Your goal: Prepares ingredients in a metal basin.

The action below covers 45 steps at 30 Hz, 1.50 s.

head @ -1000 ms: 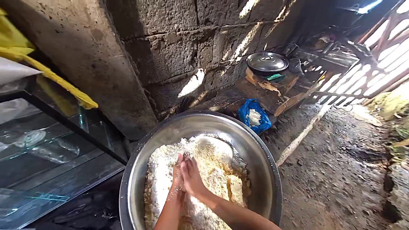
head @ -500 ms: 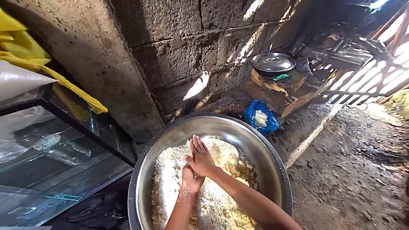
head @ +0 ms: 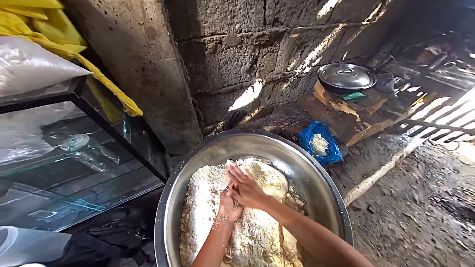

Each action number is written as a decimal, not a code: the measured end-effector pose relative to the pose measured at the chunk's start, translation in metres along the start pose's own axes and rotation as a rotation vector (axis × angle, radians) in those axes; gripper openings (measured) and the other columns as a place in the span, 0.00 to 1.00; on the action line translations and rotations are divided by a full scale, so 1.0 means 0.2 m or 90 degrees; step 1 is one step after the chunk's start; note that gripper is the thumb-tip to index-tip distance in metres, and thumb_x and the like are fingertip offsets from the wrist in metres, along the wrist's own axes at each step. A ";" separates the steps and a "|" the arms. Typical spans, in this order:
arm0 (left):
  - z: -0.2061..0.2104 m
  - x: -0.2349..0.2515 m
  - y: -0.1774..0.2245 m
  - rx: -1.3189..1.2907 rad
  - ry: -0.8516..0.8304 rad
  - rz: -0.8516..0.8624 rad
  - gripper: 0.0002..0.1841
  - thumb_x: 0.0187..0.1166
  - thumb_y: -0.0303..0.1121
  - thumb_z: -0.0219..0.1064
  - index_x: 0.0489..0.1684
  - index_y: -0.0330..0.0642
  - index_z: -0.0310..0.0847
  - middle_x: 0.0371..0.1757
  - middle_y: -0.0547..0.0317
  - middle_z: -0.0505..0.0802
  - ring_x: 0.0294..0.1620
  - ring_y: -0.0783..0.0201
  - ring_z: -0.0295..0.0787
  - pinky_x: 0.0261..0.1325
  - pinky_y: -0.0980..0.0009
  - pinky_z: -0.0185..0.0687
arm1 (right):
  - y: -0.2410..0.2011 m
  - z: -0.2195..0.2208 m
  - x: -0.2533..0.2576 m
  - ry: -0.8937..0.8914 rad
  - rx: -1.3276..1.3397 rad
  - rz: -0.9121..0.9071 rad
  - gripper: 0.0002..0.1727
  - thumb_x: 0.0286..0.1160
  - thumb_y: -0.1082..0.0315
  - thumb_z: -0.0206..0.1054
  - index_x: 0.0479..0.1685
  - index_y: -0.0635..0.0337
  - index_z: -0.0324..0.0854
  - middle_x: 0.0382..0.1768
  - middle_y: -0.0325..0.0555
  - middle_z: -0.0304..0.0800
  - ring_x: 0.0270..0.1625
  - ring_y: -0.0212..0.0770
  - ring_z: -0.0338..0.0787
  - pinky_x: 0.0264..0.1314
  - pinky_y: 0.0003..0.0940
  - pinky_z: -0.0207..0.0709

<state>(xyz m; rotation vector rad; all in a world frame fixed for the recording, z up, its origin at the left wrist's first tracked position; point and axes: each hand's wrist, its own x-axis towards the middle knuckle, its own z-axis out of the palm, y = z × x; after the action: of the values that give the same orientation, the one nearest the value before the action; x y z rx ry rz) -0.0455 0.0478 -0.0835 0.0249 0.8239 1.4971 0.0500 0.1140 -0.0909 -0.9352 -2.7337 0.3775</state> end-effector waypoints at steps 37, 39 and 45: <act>-0.04 0.07 0.26 0.303 0.016 0.058 0.26 0.97 0.44 0.40 0.47 0.35 0.83 0.23 0.60 0.85 0.17 0.70 0.76 0.21 0.75 0.72 | 0.27 -0.25 0.16 0.231 0.738 0.564 0.28 0.90 0.42 0.53 0.28 0.55 0.73 0.14 0.35 0.66 0.11 0.30 0.63 0.14 0.25 0.62; -0.06 0.08 0.26 0.322 -0.055 0.096 0.17 0.90 0.20 0.45 0.70 0.29 0.73 0.52 0.49 0.91 0.42 0.64 0.90 0.46 0.70 0.87 | 0.32 -0.26 0.14 0.169 0.754 0.524 0.25 0.93 0.48 0.51 0.35 0.59 0.77 0.21 0.37 0.72 0.18 0.31 0.71 0.23 0.26 0.71; -0.05 0.09 0.24 0.322 0.001 0.142 0.27 0.79 0.09 0.43 0.76 0.31 0.71 0.78 0.41 0.77 0.68 0.57 0.81 0.69 0.64 0.78 | 0.37 -0.24 0.05 -0.005 0.605 0.401 0.12 0.83 0.76 0.63 0.60 0.66 0.84 0.42 0.47 0.94 0.31 0.32 0.90 0.35 0.28 0.85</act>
<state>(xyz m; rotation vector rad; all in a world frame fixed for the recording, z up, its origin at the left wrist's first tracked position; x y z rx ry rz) -0.0935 0.0652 -0.0758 0.5048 1.2133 1.4571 0.0986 0.1857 -0.0673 -1.3842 -1.7699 1.5753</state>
